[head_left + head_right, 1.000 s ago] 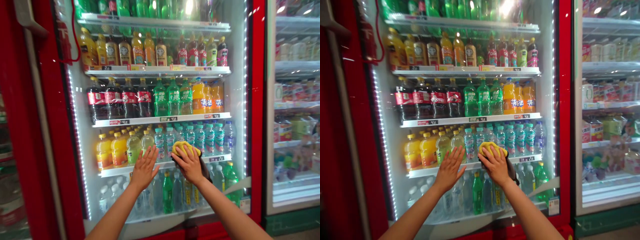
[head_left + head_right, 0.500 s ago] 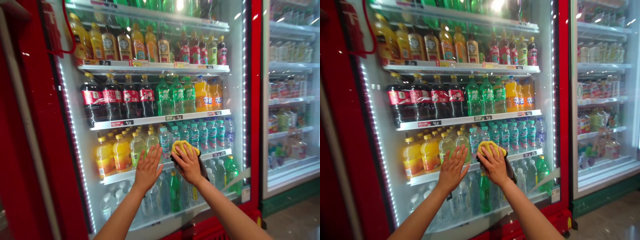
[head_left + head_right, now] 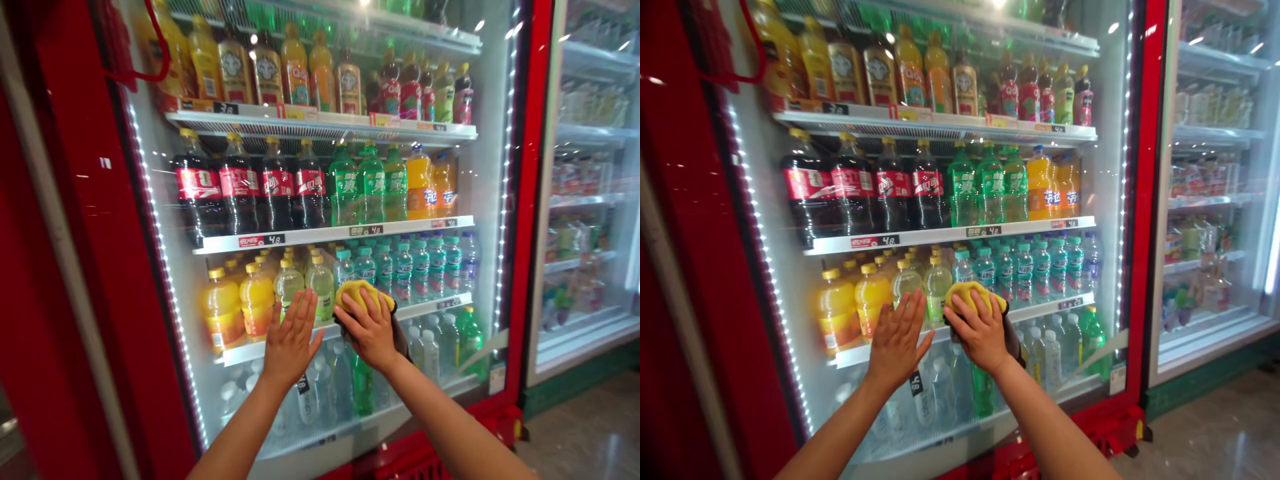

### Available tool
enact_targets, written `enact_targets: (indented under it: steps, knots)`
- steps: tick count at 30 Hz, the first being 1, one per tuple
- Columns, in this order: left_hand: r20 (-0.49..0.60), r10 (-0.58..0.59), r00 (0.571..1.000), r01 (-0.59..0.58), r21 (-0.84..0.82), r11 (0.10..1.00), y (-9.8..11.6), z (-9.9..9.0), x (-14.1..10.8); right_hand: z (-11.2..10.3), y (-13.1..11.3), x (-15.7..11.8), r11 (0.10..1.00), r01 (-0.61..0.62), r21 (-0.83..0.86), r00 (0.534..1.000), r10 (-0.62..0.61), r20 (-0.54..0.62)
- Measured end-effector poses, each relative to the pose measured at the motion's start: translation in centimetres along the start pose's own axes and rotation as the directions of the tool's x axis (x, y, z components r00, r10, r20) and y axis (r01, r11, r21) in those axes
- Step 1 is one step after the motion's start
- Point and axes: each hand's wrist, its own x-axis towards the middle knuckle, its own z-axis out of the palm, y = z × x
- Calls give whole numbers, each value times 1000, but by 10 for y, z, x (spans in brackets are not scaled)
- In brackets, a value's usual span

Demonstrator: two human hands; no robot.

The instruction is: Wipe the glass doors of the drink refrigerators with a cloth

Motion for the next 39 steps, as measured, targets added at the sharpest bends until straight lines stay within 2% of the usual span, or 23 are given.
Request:
enact_targets:
  steps: [2,4,7,9,11,13,16,18,20,22,24,26,28,29,31,33,34,36,39]
  knots:
    - [10,14,1000,-14,2,1000,-5,-2,-8,-9,8,-25,997,70,27,995,-72,63]
    - [19,22,1000,-22,-4,1000,-11,-5,-16,-15,22,-29,1000,26,14,996,-27,89]
    - [28,9,1000,-9,-23,1000,-22,-11,-25,-11,30,7,984,-176,-41,984,176,4]
    - [33,-12,999,13,-32,999,-30,-14,-30,0,17,43,952,-298,-69,952,292,-92]
    - [36,-19,999,21,-36,999,-37,-16,-34,11,-9,68,945,-319,-75,944,310,-108]
    - [39,-12,999,14,-40,999,-42,-18,-38,17,-37,70,966,-250,-67,967,246,-58]
    - [52,-5,999,7,-40,999,-50,-21,-48,11,-58,37,1000,-18,1,997,18,79]
    - [66,-9,998,12,-37,999,-56,-25,-55,2,-49,13,993,107,49,981,-113,155]
    - [69,-12,998,14,-34,999,-62,-28,-61,-3,-30,7,998,61,25,987,-64,145]
    - [67,-13,998,15,-31,999,-69,-32,-65,-1,-18,26,996,-86,-25,994,87,61]
    - [72,-20,997,22,-22,1000,-75,-34,-66,8,-23,63,976,-212,-38,977,211,-34]
    - [81,-35,996,36,-9,999,-81,-37,-65,19,-46,97,969,-247,-13,967,245,-74]
    - [88,-52,995,52,6,999,-85,-41,-64,26,-77,112,980,-196,15,980,197,-42]
    - [90,-61,994,60,14,998,-87,-43,-64,27,-90,109,989,-147,30,989,147,-14]
    - [95,-66,993,64,25,998,-92,-47,-68,23,-104,85,998,-9,67,999,6,45]
    - [101,-61,993,58,38,998,-97,-53,-74,14,-98,51,984,138,110,984,-149,93]
    - [105,-57,993,52,45,998,-100,-55,-78,9,-89,36,978,173,121,975,-187,123]
    - [115,-53,992,46,62,997,-106,-60,-86,2,-69,22,986,129,105,978,-144,148]
    - [134,-71,988,61,83,995,-113,-66,-95,7,-59,45,996,-83,38,995,80,60]
